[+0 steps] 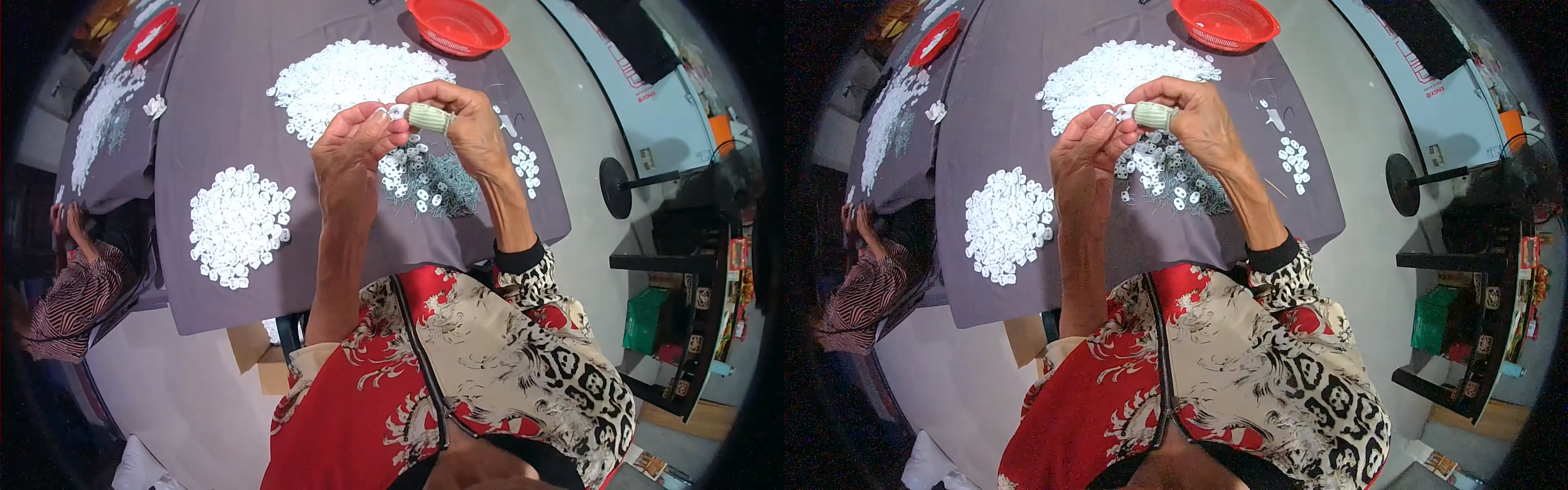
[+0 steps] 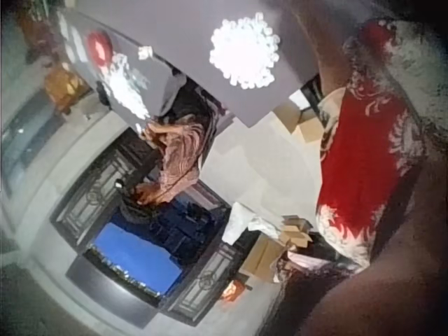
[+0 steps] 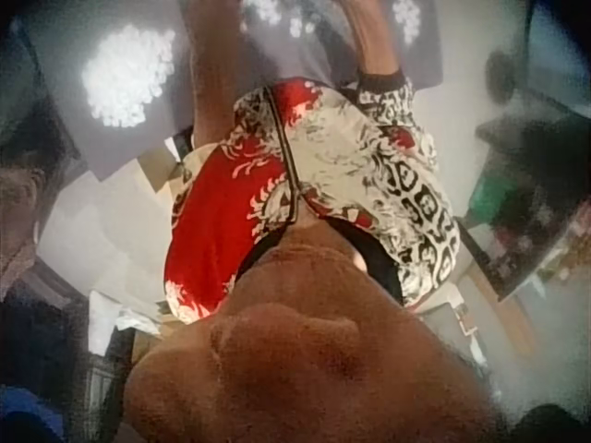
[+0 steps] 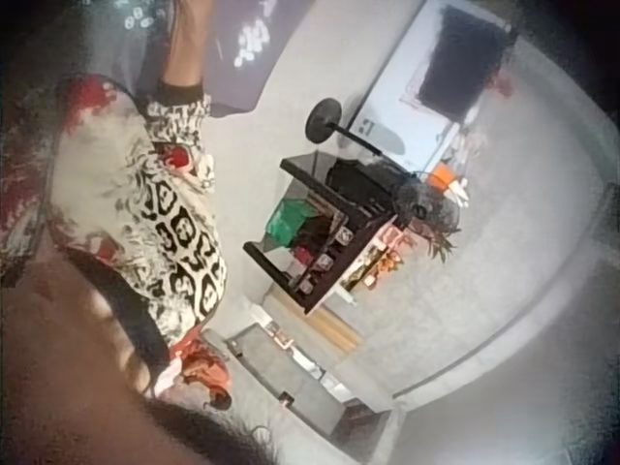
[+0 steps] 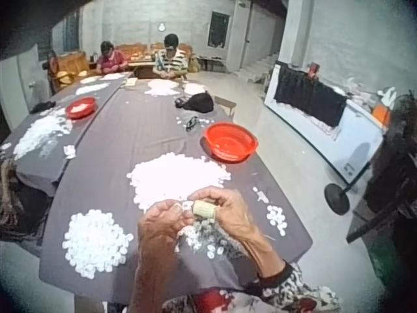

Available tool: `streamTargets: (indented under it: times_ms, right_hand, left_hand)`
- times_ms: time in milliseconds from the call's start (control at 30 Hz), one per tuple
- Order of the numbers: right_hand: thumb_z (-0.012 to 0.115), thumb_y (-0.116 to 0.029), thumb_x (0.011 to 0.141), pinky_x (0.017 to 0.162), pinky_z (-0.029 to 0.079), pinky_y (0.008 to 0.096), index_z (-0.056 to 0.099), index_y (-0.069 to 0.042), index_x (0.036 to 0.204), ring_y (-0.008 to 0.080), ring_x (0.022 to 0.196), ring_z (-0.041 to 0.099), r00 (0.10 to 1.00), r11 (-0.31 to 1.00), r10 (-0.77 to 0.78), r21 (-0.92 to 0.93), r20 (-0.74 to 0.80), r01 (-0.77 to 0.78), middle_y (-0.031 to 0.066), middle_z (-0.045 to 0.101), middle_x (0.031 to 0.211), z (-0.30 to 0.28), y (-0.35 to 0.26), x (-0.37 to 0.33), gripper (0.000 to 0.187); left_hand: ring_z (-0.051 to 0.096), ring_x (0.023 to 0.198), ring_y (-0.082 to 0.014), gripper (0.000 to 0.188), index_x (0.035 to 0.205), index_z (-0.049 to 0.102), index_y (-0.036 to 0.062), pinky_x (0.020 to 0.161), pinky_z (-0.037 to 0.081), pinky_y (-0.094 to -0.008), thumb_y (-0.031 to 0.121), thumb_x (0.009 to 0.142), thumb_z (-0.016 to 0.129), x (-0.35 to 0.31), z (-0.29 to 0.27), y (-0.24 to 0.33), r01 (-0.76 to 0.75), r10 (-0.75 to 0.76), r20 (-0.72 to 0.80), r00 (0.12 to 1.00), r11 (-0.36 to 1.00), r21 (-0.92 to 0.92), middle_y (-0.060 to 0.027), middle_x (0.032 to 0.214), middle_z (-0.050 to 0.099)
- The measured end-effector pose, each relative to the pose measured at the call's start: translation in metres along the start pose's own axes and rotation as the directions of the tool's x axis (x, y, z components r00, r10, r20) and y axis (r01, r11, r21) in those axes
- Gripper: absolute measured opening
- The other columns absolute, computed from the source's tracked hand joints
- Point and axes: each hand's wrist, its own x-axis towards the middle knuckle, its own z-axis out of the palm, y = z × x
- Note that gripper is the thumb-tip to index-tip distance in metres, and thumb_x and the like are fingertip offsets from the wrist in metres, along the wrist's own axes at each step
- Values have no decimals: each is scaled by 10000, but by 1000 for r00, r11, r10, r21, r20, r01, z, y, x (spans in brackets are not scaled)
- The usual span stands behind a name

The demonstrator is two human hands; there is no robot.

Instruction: The person counts small plastic or rubber parts by hand, placing them one by one into a handheld cylindrical holder.

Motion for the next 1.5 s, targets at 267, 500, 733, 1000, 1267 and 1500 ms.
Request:
streamTargets:
  times_ms: [267,500,733,1000,1267,1500]
  right_hand:
    - [544,0,766,683,450,227,616,13,906,106,731,569,993,982,-114,-156,-7,111,58,618,796,-5,-1,-1,157]
    - [612,-65,754,633,440,208,624,-13,908,86,715,563,984,955,-168,-259,-68,145,34,620,783,2,-8,-5,163]
    - [642,-75,734,643,444,209,627,-22,928,87,724,566,986,965,-143,-234,-91,118,32,623,798,-3,-4,-7,202]
    - [635,-65,741,700,454,220,613,-12,959,108,790,579,977,932,-207,-313,-44,184,48,627,851,0,-5,-8,225]
    - [621,-24,736,719,457,224,611,-5,959,116,809,577,942,892,-318,-369,-105,260,53,615,870,4,3,-8,223]
    - [534,4,769,761,449,238,594,46,956,130,815,571,973,977,-202,-85,-111,193,84,607,883,1,-1,-3,201]
  left_hand:
    - [616,735,-195,205,956,505,-78,679,524,-255,46,804,567,-2,5,4,19,-18,10,1000,999,-45,-154,878,590]
    - [612,741,-180,194,937,523,-75,690,524,-249,46,797,581,-7,12,1,-60,60,-9,998,997,47,-166,891,598]
    - [606,772,-184,193,946,520,-78,707,526,-256,38,801,572,-4,13,-2,14,-15,-15,1000,998,-65,-172,895,596]
    - [599,811,-184,199,954,510,-80,730,523,-260,36,803,569,-5,12,-3,-12,11,-44,999,999,-37,-179,926,584]
    - [599,802,-180,203,955,511,-83,721,525,-254,34,800,572,-4,14,-7,-16,14,-69,997,1000,-26,-168,904,582]
    - [613,725,-171,216,931,531,-77,671,526,-249,79,794,591,-7,17,-7,-23,24,-33,999,1000,21,-140,830,599]
